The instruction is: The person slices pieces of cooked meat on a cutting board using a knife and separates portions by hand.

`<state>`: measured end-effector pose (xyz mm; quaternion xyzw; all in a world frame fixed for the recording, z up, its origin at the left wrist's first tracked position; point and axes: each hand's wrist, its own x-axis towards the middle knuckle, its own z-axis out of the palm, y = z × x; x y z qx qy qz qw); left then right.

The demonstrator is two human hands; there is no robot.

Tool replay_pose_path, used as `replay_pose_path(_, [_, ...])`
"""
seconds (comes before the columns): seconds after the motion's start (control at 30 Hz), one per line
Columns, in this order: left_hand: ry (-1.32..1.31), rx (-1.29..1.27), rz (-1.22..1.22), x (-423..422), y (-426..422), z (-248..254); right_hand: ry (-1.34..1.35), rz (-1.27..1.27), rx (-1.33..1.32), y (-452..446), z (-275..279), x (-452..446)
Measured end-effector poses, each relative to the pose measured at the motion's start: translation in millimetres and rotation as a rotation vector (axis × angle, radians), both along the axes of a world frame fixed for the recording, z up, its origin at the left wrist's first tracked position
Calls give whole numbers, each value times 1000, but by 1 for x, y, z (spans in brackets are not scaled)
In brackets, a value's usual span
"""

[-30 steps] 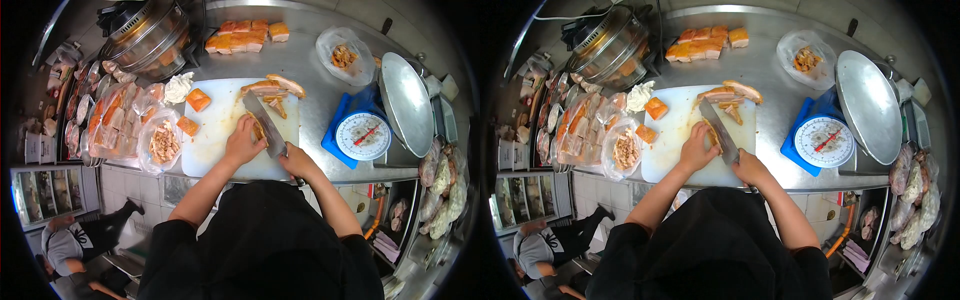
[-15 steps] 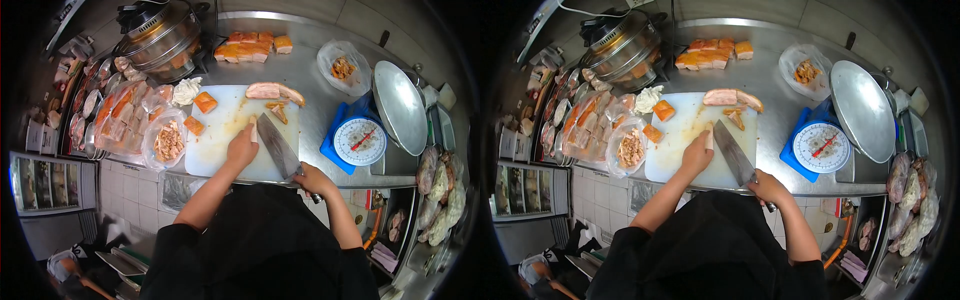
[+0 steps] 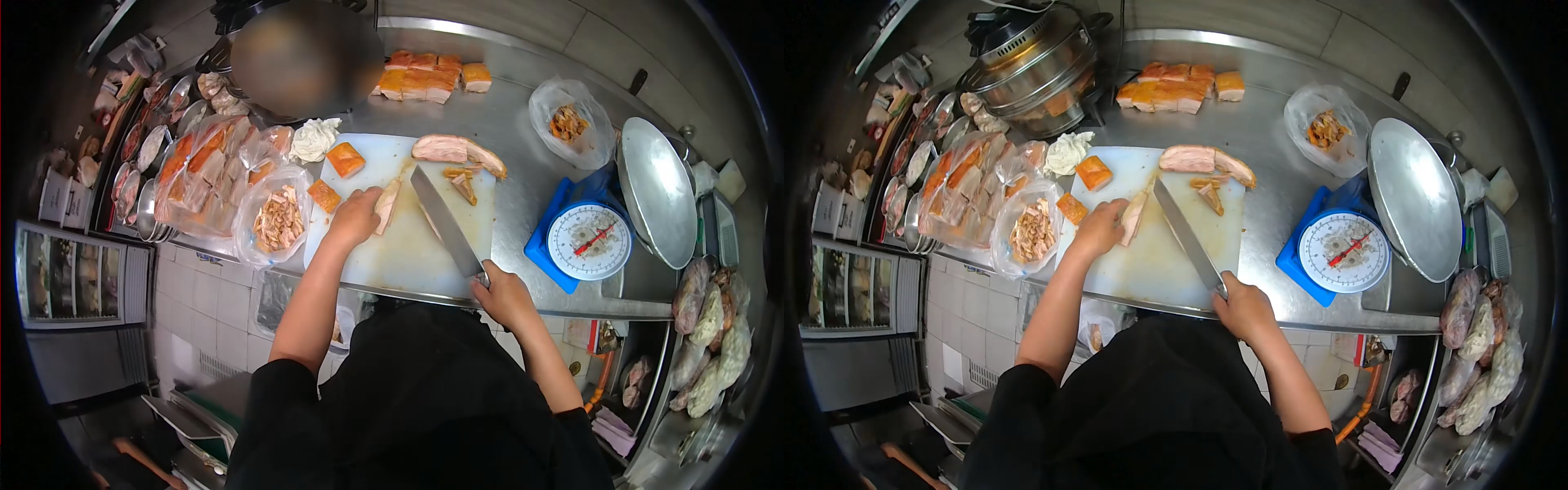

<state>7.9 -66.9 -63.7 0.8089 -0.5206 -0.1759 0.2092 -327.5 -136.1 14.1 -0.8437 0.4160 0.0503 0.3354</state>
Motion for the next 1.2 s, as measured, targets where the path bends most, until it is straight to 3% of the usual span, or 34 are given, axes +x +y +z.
replay_pose_path(0.17, [-40, -5, 107, -22, 16, 5, -84, -104, -28, -4, 14, 18])
replay_pose_path(0.5, [-34, -113, 71, -11, 31, -13, -274, -14, -105, 8, 20, 45])
replay_pose_path(0.7, [13, -168, 96, -13, 33, -22, 140, 203, -66, -9, -6, 63])
replay_pose_path(0.9, [14, -201, 188, -16, 54, -23, -31, 55, 11, 3, 41, 63])
replay_pose_path(1.03, [-129, -225, 171, -20, 59, -25, -21, 80, -38, 11, -5, 62])
replay_pose_path(1.07, [-129, -225, 171, -25, 56, -26, 46, 183, -50, 6, -23, 60])
replay_pose_path(1.1, [-126, -188, 187, -29, 50, -27, 111, 281, -63, 4, -24, 61])
replay_pose_path(1.2, [-94, -156, 201, -27, 40, -29, 72, 203, 44, -3, -7, 54])
